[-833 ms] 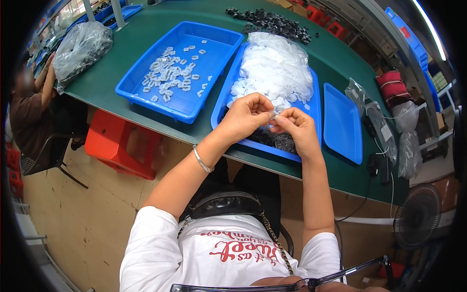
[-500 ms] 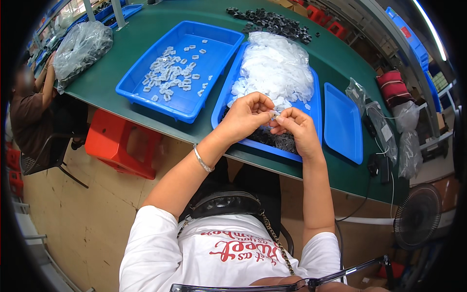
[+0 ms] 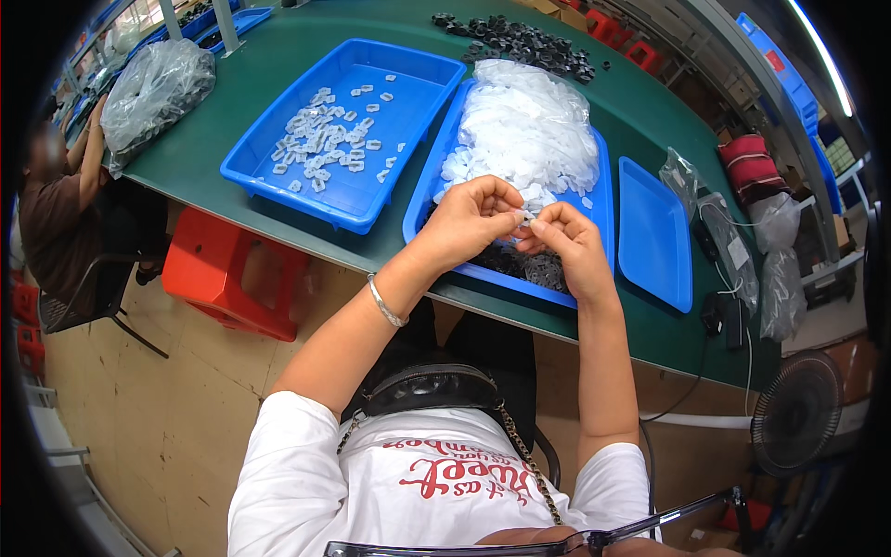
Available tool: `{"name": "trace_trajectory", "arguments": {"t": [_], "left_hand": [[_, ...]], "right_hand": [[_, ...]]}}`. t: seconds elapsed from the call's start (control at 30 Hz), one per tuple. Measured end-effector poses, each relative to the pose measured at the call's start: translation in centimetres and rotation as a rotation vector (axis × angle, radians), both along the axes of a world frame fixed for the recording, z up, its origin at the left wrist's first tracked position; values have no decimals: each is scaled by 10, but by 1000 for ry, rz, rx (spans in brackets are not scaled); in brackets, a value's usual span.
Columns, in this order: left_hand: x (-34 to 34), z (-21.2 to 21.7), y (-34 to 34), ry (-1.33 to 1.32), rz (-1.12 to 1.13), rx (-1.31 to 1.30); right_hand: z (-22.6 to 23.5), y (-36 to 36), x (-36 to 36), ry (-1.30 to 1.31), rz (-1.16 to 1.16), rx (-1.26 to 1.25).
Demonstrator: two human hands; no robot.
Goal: The person assembles small plastic components by hand, picking small clips and white plastic pieces from the trays on the table and fitting them together.
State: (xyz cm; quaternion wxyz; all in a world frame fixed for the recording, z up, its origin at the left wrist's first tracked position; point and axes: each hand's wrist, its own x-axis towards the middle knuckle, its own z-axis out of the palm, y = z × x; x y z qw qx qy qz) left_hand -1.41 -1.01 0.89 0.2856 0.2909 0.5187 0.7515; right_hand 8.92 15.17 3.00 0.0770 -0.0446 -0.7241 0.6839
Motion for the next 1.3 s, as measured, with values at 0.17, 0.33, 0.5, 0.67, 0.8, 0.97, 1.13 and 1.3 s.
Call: {"name": "trace_trajectory", "arguments": {"t": [0.17,0.33,0.5,0.67,0.8,0.97,1.13,1.3], "left_hand": [[1,0,0,12,10,-20],[-1,-3,1,20,37,-31],[-2,-7,3,36,52,-17],[1,-2,2,12,49,-10],[1,0,0,36,23,-34],[2,2,-1,-26,-39,-10],[1,0,0,-9,-41,-57],[-2,-1,0,-10,-28,-69]], "right_hand": [[-3,-1,1,27,-17,50],[-3,-7,0,52,-31,100],[-1,-10,-2,35,-18,100],[-3,-8,-3,24,-35,56],[-4,-8,-2,57,-65,81],[-9,-3,-4,76,-42,68],[-9,-3,-3,48,-52,45],[-8,-6,-3,39,-75,53]]}}
